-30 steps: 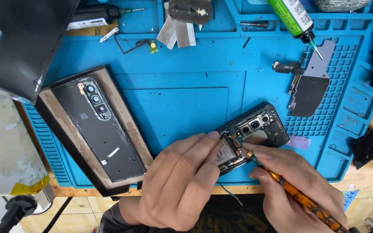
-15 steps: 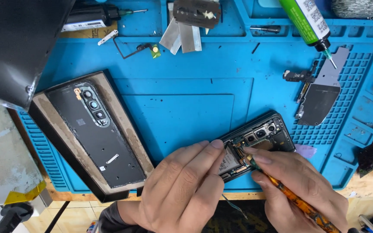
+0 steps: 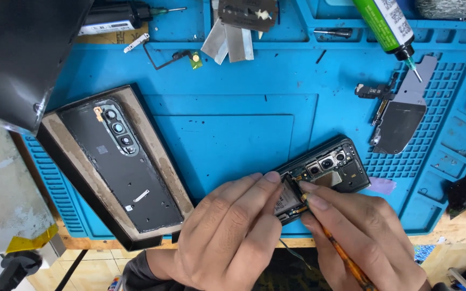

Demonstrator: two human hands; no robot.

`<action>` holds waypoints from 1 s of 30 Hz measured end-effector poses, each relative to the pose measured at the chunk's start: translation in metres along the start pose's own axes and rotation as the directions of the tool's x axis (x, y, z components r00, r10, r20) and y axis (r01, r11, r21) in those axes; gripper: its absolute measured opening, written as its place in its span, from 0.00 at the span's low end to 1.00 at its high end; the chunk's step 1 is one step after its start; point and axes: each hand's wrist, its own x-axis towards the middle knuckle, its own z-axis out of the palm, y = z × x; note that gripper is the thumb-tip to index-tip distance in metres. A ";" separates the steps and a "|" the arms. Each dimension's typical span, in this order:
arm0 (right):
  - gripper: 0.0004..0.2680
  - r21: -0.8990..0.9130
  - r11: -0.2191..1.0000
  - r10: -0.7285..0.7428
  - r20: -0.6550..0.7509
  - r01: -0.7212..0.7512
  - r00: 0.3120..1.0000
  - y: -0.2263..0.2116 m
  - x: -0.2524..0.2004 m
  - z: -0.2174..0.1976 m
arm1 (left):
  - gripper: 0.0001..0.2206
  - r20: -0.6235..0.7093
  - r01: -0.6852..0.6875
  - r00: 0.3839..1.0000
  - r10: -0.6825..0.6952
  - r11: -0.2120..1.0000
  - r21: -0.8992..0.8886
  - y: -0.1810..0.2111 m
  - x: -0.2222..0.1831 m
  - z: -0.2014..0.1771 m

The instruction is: Reassembling the internal components of a smartphone, specifically connecting ribbon cables and seating the motherboard.

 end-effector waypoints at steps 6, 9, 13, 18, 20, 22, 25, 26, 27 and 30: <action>0.08 0.151 0.987 0.073 -0.096 -0.058 0.993 0.004 0.007 0.003 | 0.06 -0.038 -0.020 0.999 0.019 1.000 -0.005 0.000 0.001 0.002; 0.07 0.186 0.980 0.097 -0.122 -0.073 0.988 0.003 0.010 0.005 | 0.06 -0.038 -0.010 0.999 0.009 1.000 -0.013 0.001 0.001 0.001; 0.07 0.201 0.978 0.082 -0.132 -0.055 0.988 0.008 0.009 0.006 | 0.06 -0.041 0.031 0.999 -0.032 0.999 -0.028 0.003 0.001 0.002; 0.07 0.202 0.979 0.037 -0.158 -0.004 0.987 0.013 0.008 0.008 | 0.07 -0.075 0.018 0.997 -0.017 1.000 0.008 0.004 0.003 0.004; 0.07 0.199 0.980 -0.002 -0.123 0.027 0.992 0.013 0.007 0.005 | 0.07 -0.067 0.015 0.998 -0.015 1.000 0.000 0.003 0.002 0.004; 0.08 0.197 0.979 -0.043 -0.086 0.059 0.995 0.015 0.004 0.002 | 0.07 -0.060 0.014 0.998 -0.015 1.000 -0.008 0.003 0.001 0.003; 0.11 0.146 0.986 -0.079 0.013 0.076 0.997 0.017 -0.003 0.002 | 0.07 -0.072 0.007 0.997 -0.007 1.000 -0.003 0.002 0.002 0.004; 0.12 0.124 0.987 -0.103 -0.002 0.103 0.995 0.016 -0.003 0.003 | 0.07 -0.072 -0.002 0.997 0.002 1.000 -0.006 0.001 0.002 0.004; 0.13 0.102 0.986 -0.128 -0.017 0.129 0.992 0.015 -0.003 0.005 | 0.06 -0.071 -0.012 0.997 0.011 1.000 -0.010 0.001 0.001 0.004; 0.11 0.075 0.989 -0.124 -0.059 0.128 0.991 0.006 0.004 0.004 | 0.07 -0.064 -0.040 0.997 0.039 0.999 -0.009 -0.002 0.001 0.004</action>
